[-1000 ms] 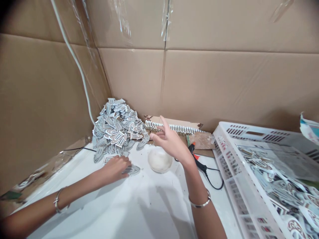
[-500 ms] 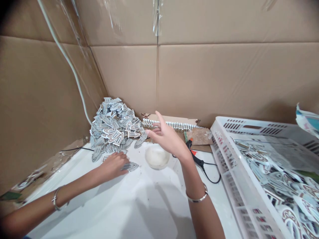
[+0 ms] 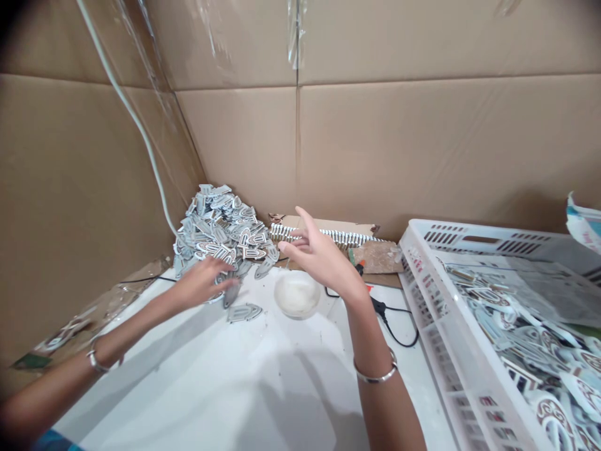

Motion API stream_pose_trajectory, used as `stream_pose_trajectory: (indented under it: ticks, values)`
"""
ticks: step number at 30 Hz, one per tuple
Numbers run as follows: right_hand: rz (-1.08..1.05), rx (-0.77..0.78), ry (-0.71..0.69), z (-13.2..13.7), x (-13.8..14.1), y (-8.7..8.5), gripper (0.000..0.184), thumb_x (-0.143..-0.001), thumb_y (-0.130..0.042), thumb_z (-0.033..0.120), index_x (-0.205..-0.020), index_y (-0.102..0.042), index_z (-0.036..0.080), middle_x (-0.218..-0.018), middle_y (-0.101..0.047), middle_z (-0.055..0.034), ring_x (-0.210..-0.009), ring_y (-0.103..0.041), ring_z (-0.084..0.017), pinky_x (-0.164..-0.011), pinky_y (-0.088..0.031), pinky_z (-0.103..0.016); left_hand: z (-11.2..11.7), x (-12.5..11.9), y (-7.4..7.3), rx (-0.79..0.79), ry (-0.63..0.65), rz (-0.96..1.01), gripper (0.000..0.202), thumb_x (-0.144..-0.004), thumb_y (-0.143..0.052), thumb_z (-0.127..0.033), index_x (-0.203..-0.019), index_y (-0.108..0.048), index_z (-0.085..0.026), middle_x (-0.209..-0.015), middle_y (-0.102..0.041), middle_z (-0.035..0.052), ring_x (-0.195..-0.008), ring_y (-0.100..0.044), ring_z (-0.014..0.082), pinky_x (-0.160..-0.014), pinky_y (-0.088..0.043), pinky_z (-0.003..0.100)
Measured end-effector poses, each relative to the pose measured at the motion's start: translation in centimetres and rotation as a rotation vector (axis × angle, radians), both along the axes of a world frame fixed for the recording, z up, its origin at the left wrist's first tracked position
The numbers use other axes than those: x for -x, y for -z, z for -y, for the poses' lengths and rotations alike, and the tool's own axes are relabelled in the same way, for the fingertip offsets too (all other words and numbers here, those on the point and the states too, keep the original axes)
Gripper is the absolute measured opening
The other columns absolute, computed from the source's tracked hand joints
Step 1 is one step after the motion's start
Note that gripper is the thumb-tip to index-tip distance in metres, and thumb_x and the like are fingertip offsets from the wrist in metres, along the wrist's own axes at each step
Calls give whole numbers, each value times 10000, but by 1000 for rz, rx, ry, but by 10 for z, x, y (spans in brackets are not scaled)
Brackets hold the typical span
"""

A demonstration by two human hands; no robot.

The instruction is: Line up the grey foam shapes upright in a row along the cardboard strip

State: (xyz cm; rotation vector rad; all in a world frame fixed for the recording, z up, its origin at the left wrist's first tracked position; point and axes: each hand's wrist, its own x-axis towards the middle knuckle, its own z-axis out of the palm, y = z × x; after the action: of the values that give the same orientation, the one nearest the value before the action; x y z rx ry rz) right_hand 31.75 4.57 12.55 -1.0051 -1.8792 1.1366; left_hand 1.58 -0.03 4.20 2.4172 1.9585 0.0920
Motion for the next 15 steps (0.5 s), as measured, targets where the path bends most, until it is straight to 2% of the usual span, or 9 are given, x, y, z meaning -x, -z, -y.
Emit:
stream_pose_trajectory:
  ticks: [3,7,10,12,13,15]
  values:
    - [-12,-8,-5,1,-1,-2,907,-830,-689,440,-1585,-222,253,-1318,-617,-153,-1183,-613,-307,-979,-511,-460,-20,20,-7,-200,-206,-128,420,-973,-433,-445,-1147,-644,-125,-1188,-619,182,-1171,-531,345,-981,-404,415]
    - [23,-10,-28,2,0,-3,906,-840,-671,450,-1588,-212,227,-1332,-607,-160,-1159,-624,-295,-952,-528,-427,-42,28,3,-174,-291,-197,368,-952,-474,-428,-1074,-631,-118,-1132,-630,191,-1130,-562,351,-913,-443,405]
    - [53,-24,-45,4,-1,-3,896,-847,-661,460,-1589,-213,233,-1346,-598,-162,-1135,-634,-292,-929,-538,-418,-53,30,11,-117,-278,-104,333,-944,-475,-418,-981,-624,-123,-1063,-655,186,-1027,-621,336,-819,-470,379]
    - [75,-37,-50,5,-2,-5,888,-854,-647,473,-1589,-209,236,-1352,-594,-164,-1133,-635,-289,-928,-537,-417,-58,33,10,-126,-264,-21,298,-931,-480,-404,-916,-615,-138,-995,-673,164,-948,-650,312,-780,-475,360]
    - [85,-43,-52,5,-3,-6,884,-859,-638,481,-1589,-206,235,-1357,-590,-166,-1136,-633,-286,-932,-535,-418,-59,35,7,-151,-263,34,281,-920,-490,-395,-924,-611,-142,-955,-681,147,-910,-660,300,-769,-478,355]
    - [96,-56,-57,6,-5,-7,878,-864,-623,496,-1589,-202,233,-1367,-581,-172,-1140,-632,-280,-948,-526,-422,-58,38,2,-213,-267,210,308,-881,-538,-392,-1058,-587,-144,-897,-693,102,-836,-678,274,-751,-492,351]
